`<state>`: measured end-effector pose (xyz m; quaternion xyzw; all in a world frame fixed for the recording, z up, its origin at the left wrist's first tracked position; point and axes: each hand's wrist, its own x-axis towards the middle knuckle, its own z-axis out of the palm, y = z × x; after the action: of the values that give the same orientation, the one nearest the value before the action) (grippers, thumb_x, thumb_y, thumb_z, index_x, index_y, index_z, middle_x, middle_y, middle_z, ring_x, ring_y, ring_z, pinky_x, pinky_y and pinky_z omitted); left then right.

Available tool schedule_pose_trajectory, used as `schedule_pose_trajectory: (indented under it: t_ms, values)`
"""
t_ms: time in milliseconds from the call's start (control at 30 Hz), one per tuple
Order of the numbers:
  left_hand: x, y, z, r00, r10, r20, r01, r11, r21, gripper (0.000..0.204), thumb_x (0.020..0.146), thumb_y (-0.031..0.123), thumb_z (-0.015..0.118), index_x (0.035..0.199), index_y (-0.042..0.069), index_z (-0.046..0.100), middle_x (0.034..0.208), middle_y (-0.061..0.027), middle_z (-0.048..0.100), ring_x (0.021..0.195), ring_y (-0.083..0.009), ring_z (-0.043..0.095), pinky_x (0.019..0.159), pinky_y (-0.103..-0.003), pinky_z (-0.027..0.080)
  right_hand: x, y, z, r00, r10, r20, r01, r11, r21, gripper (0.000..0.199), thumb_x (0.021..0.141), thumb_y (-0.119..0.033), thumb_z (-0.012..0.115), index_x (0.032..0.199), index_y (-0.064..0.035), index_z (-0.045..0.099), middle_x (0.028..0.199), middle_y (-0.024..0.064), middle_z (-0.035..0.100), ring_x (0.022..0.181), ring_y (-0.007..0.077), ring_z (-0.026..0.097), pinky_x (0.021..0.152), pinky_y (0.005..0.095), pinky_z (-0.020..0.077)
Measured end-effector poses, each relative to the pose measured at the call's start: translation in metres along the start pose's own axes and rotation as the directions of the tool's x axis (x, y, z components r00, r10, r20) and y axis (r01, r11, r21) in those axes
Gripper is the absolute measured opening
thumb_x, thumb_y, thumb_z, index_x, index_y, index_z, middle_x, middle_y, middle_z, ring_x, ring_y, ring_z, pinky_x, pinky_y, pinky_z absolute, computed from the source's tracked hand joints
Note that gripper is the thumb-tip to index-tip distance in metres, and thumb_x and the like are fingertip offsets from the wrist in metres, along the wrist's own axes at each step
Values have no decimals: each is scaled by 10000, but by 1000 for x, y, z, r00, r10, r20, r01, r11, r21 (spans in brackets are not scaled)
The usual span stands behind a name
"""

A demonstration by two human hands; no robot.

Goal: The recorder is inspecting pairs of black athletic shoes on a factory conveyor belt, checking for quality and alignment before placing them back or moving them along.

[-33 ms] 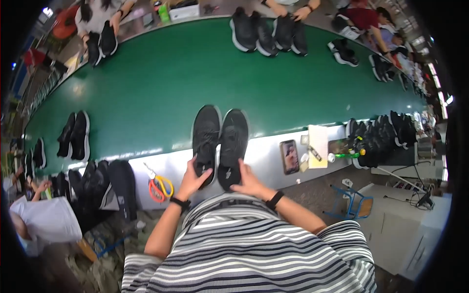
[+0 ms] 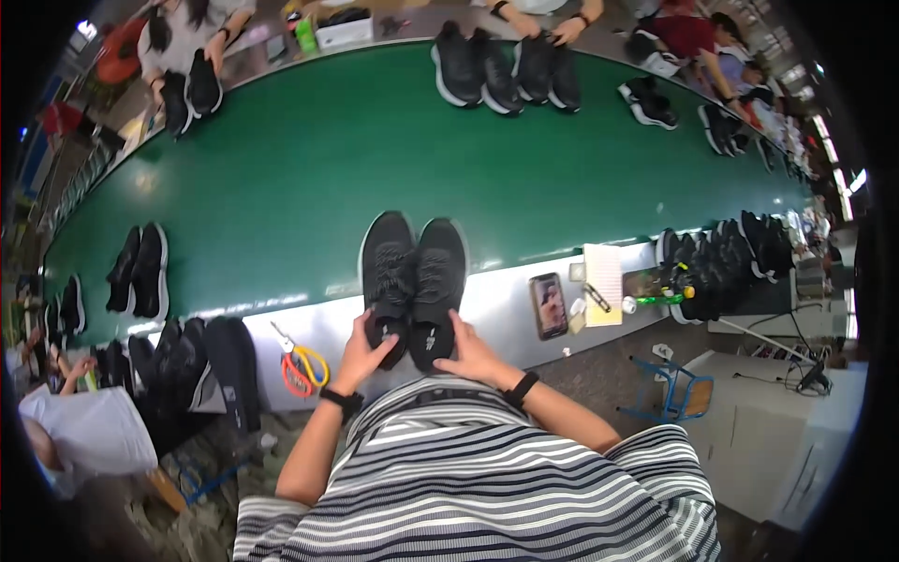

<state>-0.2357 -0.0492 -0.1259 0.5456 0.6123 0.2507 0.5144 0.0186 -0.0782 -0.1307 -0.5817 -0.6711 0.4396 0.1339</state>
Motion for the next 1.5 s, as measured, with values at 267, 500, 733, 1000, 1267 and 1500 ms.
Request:
schedule_pose_trajectory:
  t_ms: [267, 500, 733, 1000, 1267, 1500]
  values:
    - [-8, 11, -5, 979, 147, -140, -93, 938, 334, 540, 733, 114, 726, 1178, -35, 461, 1020, -247, 588, 941, -399, 577, 832, -406, 463, 2, 17, 3, 993, -18, -116, 38, 983, 178, 850, 728, -410, 773, 1305, -2, 301, 1030, 191, 589, 728, 242, 572, 691, 353, 487]
    - [-16, 44, 13, 953, 295, -75, -236, 871, 430, 380, 741, 233, 745, 928, -58, 588, 890, -223, 604, 888, -385, 586, 778, -415, 478, -4, 3, -4, 998, 56, -6, -54, 981, 184, 941, 721, -446, 771, 1370, 9, 263, 1113, 230, 556, 793, 239, 592, 731, 339, 496]
    - [17, 48, 23, 962, 261, -84, -110, 648, 753, 278, 718, 250, 730, 791, 24, 587, 771, -186, 606, 799, -326, 628, 709, -414, 497, 2, 8, -6, 896, -72, 439, -90, 937, 338, 741, 787, -368, 713, 1337, -4, 375, 1156, 197, 564, 948, 282, 605, 837, 358, 488]
    - [35, 25, -34, 937, 332, -112, -132, 629, 766, 150, 697, 99, 666, 820, 63, 587, 771, -119, 619, 766, -307, 627, 662, -420, 475, -17, 41, -11, 1000, 12, -14, -16, 915, -404, 752, 686, -362, 747, 1314, -77, 447, 1373, 258, 358, 1264, 419, 369, 1004, 487, 350]
    - [147, 58, -83, 830, 556, 51, -347, 441, 828, 96, 709, 131, 647, 793, 93, 620, 752, -69, 622, 750, -252, 604, 682, -383, 433, -23, 61, -2, 982, 140, 129, -45, 827, -560, 1080, 622, -400, 793, 1474, -110, 195, 1495, 322, 25, 1374, 502, 81, 1067, 601, 173]
    - [312, 184, -137, 637, 769, 48, -404, 280, 871, 29, 744, 126, 624, 769, 116, 632, 757, -73, 634, 782, -263, 584, 746, -406, 409, -20, 61, -7, 990, 105, 96, -43, 863, -504, 1024, 638, -363, 786, 1473, -170, 226, 1518, 265, 54, 1389, 456, 108, 1067, 600, 197]
